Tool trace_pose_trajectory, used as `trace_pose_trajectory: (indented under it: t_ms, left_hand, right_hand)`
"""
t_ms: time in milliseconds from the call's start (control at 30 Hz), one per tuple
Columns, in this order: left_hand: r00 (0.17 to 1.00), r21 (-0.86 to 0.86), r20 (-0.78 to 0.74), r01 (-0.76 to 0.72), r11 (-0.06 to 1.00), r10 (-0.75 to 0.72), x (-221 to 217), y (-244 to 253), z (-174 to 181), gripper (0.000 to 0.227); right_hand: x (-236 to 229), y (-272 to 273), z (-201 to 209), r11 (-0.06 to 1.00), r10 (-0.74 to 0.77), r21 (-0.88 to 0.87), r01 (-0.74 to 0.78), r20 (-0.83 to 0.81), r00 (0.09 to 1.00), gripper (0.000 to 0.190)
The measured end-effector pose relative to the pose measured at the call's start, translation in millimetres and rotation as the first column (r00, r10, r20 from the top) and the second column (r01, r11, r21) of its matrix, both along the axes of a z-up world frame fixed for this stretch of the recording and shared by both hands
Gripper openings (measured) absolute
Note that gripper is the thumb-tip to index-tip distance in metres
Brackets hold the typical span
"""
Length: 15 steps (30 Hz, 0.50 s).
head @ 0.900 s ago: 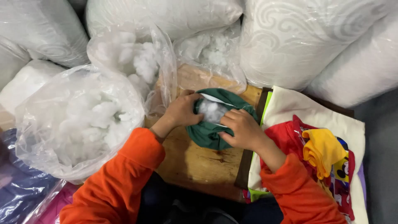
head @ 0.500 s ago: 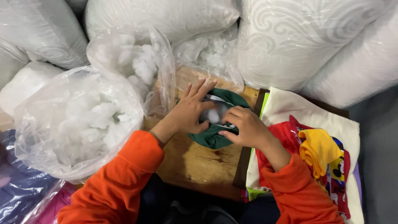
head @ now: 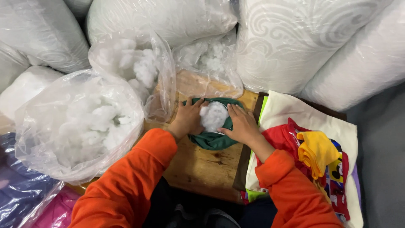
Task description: The person stuffs a green fabric pouch with white cotton-like material by hand, then zips it closed and places it into a clear plastic bag.
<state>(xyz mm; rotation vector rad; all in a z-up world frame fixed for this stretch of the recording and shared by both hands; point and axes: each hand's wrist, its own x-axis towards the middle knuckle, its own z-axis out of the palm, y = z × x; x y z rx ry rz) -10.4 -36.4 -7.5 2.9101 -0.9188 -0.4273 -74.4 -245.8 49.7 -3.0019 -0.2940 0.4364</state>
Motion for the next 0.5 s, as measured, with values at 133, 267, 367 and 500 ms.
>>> trace_pose_trajectory:
  t_ms: [133, 267, 367, 500]
  left_hand:
    - [1.0, -0.127, -0.005, -0.021, 0.992, 0.02, 5, 5, 11, 0.105]
    - [0.991, -0.479, -0.13, -0.026, 0.877, -0.042, -10, 24, 64, 0.11]
    - [0.989, -0.498, -0.11, 0.027, 0.867, -0.094, -14, 32, 77, 0.104]
    - [0.991, -0.488, -0.085, 0.049, 0.871, -0.103, -21, 41, 91, 0.075]
  right_hand:
    - [3, -10, -4, 0.998, 0.044, 0.039, -0.048, 0.086, 0.995, 0.094]
    - [-5, -14, 21, 0.933, 0.04, 0.331, -0.144, 0.303, 0.952, 0.07]
    - [-11, -12, 34, 0.939, 0.048, 0.299, -0.173, 0.385, 0.922, 0.051]
    - [-15, -11, 37, 0.952, 0.136, 0.139, -0.272, 0.604, 0.785, 0.032]
